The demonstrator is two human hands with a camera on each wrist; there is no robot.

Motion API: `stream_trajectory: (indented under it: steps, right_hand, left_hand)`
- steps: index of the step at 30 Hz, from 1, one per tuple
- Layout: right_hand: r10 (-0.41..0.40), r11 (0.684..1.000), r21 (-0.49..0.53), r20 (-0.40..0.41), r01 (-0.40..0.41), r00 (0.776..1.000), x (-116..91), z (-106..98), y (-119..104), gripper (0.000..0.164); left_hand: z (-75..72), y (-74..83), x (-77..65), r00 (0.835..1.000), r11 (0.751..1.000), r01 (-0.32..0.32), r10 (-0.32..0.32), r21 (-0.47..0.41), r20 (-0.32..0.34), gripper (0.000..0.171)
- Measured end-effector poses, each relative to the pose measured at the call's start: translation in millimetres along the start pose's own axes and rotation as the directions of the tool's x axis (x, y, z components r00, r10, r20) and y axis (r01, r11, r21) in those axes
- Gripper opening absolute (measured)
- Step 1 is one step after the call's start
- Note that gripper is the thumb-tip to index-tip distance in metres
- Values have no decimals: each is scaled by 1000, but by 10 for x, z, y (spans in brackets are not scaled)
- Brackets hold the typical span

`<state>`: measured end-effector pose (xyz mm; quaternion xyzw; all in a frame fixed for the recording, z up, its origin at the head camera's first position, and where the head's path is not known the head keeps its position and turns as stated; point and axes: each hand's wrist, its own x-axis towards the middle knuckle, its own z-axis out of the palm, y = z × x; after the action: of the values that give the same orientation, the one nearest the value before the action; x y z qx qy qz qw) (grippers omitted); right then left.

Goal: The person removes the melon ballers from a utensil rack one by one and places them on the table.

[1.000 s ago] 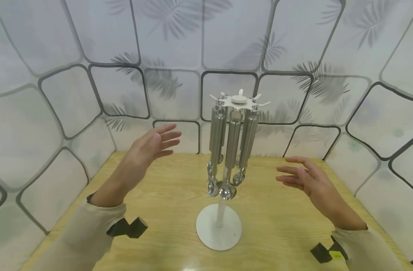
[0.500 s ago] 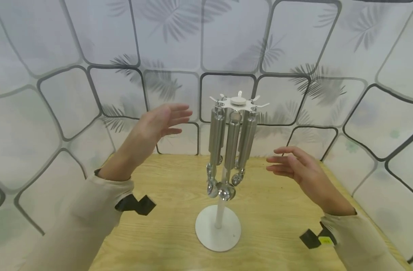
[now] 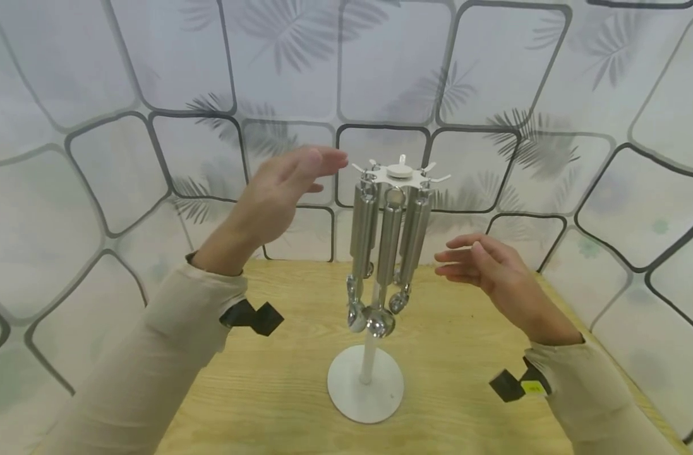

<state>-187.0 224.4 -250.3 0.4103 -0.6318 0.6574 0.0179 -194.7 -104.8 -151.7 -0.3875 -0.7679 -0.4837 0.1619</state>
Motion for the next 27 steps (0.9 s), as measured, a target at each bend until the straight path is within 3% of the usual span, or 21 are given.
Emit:
stream_trajectory:
  steps: [6,11,20,27]
  right_hand:
    - [27,1000,12,22,-27,999,47,34,49,33]
    - [27,1000,-9,-6,-27,1000,114,38,30,30]
    - [32,998,49,-12,-32,999,223,81,23,29]
    - [42,998,47,-10,-41,999,265,134,18,29]
  left_hand:
    - [19,7,31,998,998,-52,51,24,27,47]
    - [37,70,127,997,996,-75,75,43,19,48]
    - [107,173,240,998,997,-62,61,51,8,45]
    - [184,180,301,998,994,-44,39,104,44,43]
